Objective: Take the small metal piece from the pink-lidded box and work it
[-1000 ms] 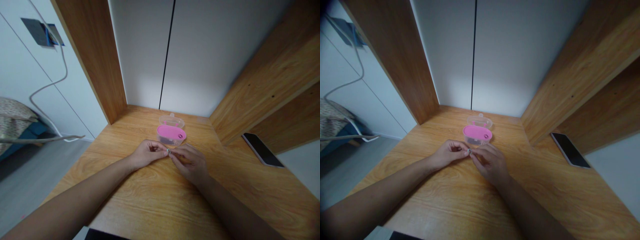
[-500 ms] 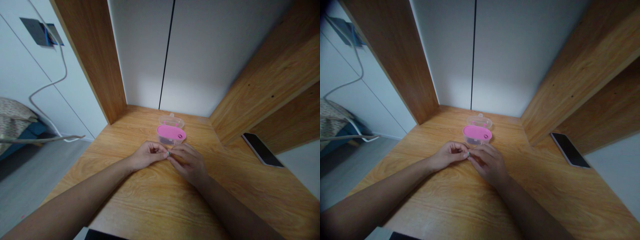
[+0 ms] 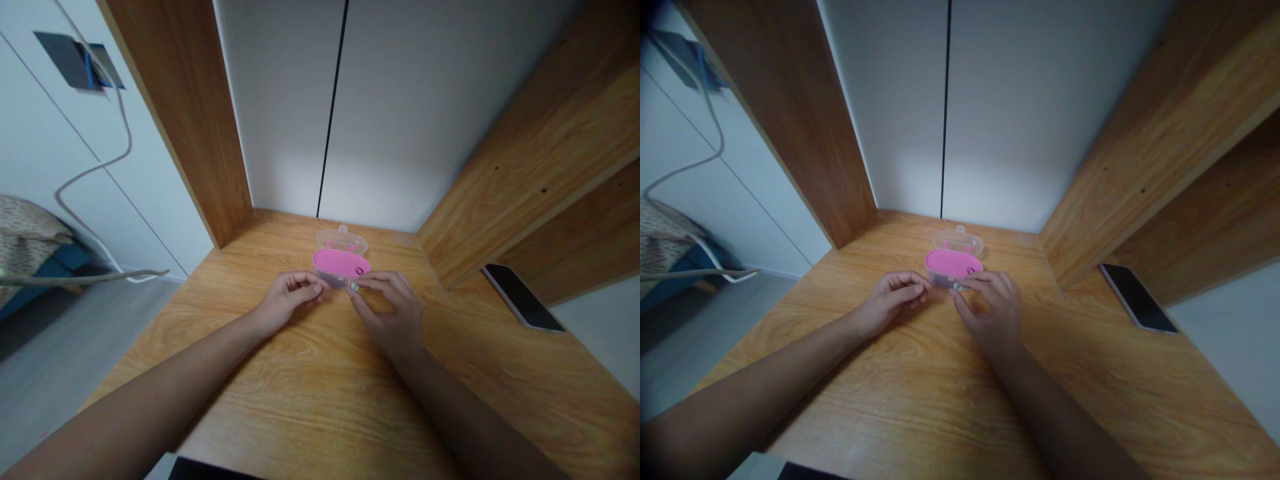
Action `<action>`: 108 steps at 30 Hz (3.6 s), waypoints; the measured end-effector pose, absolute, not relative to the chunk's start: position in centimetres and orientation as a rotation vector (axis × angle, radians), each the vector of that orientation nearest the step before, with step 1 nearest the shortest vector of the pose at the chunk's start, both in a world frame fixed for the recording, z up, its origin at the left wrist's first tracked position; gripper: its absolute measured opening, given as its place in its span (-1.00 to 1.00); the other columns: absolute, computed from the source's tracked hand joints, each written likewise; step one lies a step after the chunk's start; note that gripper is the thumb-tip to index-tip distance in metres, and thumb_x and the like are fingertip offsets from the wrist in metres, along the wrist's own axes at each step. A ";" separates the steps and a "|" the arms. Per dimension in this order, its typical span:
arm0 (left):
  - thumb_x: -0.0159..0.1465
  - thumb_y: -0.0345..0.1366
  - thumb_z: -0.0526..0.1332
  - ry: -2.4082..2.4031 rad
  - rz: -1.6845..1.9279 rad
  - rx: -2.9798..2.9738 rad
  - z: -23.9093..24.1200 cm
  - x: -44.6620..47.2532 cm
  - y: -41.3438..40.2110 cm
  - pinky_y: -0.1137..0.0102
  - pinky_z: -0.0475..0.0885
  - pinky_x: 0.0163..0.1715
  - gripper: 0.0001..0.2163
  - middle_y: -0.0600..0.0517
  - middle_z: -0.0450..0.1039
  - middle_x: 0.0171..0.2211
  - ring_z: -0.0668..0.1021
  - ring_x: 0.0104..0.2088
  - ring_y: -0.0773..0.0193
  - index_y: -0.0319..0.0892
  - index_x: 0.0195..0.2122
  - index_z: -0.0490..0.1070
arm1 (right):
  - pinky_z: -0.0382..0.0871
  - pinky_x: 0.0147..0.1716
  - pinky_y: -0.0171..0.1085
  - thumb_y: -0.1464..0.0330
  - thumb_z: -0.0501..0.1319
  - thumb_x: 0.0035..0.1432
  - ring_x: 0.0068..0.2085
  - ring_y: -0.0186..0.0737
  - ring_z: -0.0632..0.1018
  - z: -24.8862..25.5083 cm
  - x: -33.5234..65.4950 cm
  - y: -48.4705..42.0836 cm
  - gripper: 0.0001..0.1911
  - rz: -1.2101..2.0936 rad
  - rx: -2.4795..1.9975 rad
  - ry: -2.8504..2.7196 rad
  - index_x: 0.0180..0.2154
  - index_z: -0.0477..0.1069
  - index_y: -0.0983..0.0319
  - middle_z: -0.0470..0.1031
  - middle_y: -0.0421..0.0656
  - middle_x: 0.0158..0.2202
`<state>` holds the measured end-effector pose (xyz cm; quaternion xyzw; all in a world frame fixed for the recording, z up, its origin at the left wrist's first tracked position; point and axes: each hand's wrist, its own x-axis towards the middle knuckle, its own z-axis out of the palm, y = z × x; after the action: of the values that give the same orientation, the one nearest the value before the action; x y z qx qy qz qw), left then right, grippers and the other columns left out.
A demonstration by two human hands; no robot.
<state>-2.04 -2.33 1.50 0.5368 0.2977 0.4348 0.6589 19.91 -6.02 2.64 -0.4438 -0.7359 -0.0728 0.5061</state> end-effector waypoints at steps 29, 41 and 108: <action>0.09 -0.38 0.28 1.246 1.071 1.971 1.2 -4.0 -0.4 0.25 0.38 -0.14 -0.82 -0.03 0.52 -0.31 0.51 -0.24 0.13 -0.18 -0.26 0.55 | 0.41 0.00 -0.02 0.22 0.08 0.38 -0.07 -0.05 0.51 1.3 21.7 -3.5 -0.63 0.058 -1.360 -1.460 -0.16 0.62 0.23 0.46 -0.02 -0.14; 0.24 -0.15 0.31 1.402 0.774 2.311 0.4 -3.8 -0.4 0.19 0.41 -0.07 -0.81 -0.10 0.51 -0.25 0.53 -0.16 0.07 -0.17 -0.27 0.58 | 0.41 -0.06 -0.05 0.28 0.10 0.36 -0.10 -0.08 0.51 2.0 21.5 -4.8 -0.70 0.058 -1.308 -1.564 -0.19 0.61 0.19 0.47 -0.06 -0.17; 0.19 -0.16 0.41 0.655 0.886 1.487 2.3 -2.7 -1.6 0.43 0.40 -0.29 -0.75 0.03 0.53 -0.41 0.52 -0.39 0.38 -0.26 -0.34 0.49 | 0.48 -0.13 -0.10 0.46 0.33 0.19 -0.14 -0.14 0.56 2.8 20.6 -6.5 -0.68 -0.118 -0.809 -2.138 -0.02 0.44 0.16 0.61 -0.12 -0.18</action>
<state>-2.73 -1.65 2.32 0.6418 0.2826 0.3826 0.6016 20.57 -6.52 2.81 -0.3217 -0.8504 -0.0471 0.4136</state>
